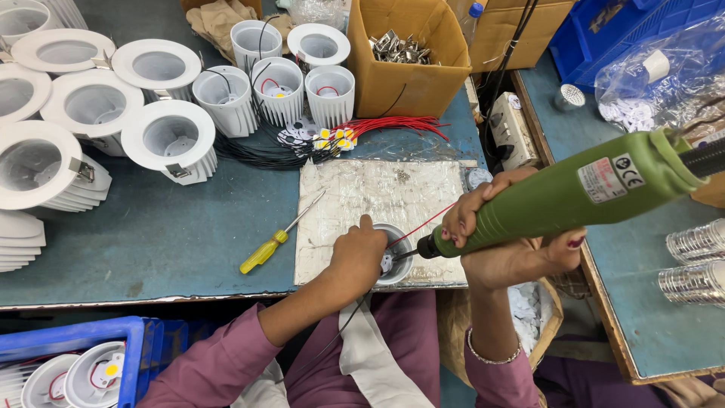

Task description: The person assembles LED light fixtures by inserting LED modules into white housings and soldering red and black wires to the module terminals using a soldering iron. Completed units are placed into a blue crate.

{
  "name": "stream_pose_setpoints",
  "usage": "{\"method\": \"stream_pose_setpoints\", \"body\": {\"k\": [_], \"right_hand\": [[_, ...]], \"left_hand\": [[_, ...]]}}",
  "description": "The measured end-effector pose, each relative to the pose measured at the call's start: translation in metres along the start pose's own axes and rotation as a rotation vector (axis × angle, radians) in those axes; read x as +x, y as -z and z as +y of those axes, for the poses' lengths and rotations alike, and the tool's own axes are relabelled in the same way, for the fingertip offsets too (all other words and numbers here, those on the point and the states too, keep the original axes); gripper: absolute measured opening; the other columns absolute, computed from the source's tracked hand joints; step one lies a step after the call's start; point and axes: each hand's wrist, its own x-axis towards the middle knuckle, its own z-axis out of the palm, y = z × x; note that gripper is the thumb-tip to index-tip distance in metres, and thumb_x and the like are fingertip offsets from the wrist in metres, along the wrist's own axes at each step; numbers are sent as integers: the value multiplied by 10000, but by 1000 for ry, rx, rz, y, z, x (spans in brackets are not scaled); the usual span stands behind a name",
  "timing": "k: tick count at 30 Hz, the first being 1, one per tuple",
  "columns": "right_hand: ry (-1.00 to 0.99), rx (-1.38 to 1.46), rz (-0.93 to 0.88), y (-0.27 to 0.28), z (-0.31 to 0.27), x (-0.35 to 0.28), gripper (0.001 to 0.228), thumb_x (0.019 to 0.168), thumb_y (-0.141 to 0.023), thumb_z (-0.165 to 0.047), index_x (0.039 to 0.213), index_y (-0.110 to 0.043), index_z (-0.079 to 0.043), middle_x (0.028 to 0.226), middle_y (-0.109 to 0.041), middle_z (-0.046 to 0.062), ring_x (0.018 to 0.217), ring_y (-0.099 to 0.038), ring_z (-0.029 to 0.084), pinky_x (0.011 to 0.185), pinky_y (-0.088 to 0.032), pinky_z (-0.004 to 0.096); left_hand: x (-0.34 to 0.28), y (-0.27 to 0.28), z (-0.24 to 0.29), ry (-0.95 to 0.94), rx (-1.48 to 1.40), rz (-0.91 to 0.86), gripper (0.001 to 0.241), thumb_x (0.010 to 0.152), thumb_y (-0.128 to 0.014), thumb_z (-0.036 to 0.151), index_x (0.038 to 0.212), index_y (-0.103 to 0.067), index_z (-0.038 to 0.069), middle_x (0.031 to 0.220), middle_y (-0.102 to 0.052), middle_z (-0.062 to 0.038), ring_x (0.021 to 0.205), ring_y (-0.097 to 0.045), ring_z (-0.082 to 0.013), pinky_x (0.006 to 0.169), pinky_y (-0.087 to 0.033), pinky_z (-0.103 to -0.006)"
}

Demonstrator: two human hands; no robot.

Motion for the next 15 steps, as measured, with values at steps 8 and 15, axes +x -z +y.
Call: {"method": "stream_pose_setpoints", "body": {"k": [8, 15], "right_hand": [[-7, 47, -21, 4, 14, 1, 950, 825, -504, -895, 1076, -459, 20, 639, -491, 151, 452, -482, 227, 421, -433, 362], [-51, 77, -1, 5, 19, -1, 922, 843, -515, -869, 1086, -454, 18, 688, -488, 141, 477, -477, 224, 439, -408, 371]], "left_hand": [[2, 5, 2, 14, 6, -41, 224, 706, -758, -13, 925, -718, 9, 1143, -544, -235, 946, -658, -386, 733, -588, -460], [3, 6, 3, 20, 2, -49, 237, 702, -775, 10, 933, -720, 16, 1147, -544, -235, 960, -654, -389, 740, -588, -458]]}}
